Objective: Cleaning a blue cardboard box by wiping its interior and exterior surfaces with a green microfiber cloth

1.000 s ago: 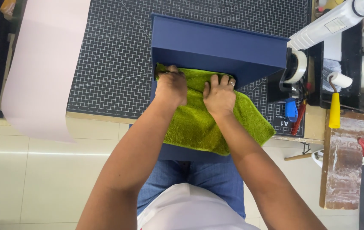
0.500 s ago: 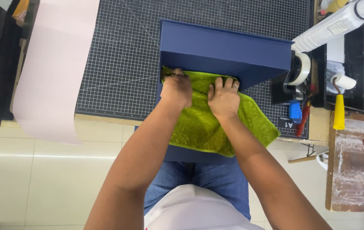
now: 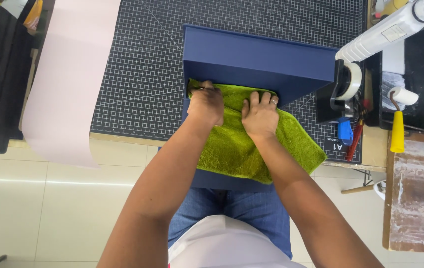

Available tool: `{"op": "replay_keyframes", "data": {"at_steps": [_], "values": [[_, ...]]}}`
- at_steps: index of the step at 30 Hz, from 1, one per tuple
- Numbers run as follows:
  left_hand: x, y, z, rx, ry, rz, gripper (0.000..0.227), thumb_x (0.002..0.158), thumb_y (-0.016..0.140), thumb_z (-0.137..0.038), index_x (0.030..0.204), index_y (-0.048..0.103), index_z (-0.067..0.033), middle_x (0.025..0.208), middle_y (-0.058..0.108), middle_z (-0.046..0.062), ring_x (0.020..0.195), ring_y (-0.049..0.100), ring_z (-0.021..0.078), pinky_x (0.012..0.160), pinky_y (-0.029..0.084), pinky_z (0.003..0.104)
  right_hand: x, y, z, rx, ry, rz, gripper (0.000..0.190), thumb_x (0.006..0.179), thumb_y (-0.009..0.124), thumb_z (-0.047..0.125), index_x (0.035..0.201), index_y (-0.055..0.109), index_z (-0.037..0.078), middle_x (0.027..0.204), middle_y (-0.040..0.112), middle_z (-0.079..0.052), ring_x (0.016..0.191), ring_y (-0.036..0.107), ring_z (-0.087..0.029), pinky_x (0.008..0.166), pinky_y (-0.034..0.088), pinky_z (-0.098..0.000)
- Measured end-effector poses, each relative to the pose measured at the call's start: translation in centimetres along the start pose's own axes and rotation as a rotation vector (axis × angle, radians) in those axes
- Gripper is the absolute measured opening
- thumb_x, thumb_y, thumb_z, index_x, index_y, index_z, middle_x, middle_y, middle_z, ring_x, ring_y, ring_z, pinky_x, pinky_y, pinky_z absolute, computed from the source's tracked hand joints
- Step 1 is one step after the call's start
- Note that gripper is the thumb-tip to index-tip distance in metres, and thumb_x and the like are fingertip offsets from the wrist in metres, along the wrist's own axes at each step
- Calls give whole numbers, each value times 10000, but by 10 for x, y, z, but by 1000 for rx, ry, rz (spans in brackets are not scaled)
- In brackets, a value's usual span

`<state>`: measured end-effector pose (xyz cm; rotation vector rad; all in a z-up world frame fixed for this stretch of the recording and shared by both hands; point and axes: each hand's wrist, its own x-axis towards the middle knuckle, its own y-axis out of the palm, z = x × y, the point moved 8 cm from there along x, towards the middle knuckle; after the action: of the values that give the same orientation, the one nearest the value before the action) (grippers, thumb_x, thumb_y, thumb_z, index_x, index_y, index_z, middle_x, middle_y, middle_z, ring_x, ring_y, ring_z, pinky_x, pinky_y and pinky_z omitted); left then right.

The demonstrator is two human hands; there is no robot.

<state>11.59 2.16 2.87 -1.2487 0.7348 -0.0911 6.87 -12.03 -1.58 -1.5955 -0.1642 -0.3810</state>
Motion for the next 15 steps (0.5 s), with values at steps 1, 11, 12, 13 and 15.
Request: {"op": "replay_keyframes", "data": {"at_steps": [1, 11, 12, 13, 15], "values": [[5, 4, -1, 2, -1, 1, 701, 848, 721, -298, 1387, 502, 93, 1379, 470, 396, 1159, 642, 493, 902, 563, 641, 0, 0, 0, 3, 1, 0, 390, 986, 556, 430, 1171, 561, 87, 1100, 526, -214, 1095, 547, -522, 824, 585, -545], [17, 11, -1, 5, -15, -2, 672, 850, 676, -264, 1390, 494, 91, 1381, 465, 400, 1168, 629, 520, 801, 594, 648, 1, 3, -2, 9, 1, -8, 383, 980, 562, 429, 1157, 557, 88, 1083, 527, -212, 1092, 554, -519, 807, 588, -525], [12, 6, 0, -3, -13, 16, 666, 858, 663, -244, 1414, 487, 79, 1404, 460, 389, 1195, 623, 507, 861, 586, 636, 0, 2, -2, 15, -1, -9, 377, 979, 563, 426, 1148, 554, 89, 1070, 523, -213, 1086, 554, -518, 770, 603, -518], [13, 9, -1, -3, -12, 15, 666, 858, 663, -244, 1414, 487, 79, 1404, 460, 389, 1195, 623, 507, 861, 586, 636, 0, 1, -2, 15, 0, -10, 377, 979, 563, 426, 1148, 554, 89, 1070, 523, -213, 1086, 554, -518, 770, 603, -518], [16, 16, -2, 11, 7, 26, 699, 830, 660, -288, 1410, 484, 59, 1400, 472, 380, 1228, 597, 520, 895, 551, 675, 0, 1, -1, 14, -2, -9, 368, 977, 562, 429, 1129, 554, 94, 1070, 524, -212, 1082, 559, -517, 758, 608, -517]]}}
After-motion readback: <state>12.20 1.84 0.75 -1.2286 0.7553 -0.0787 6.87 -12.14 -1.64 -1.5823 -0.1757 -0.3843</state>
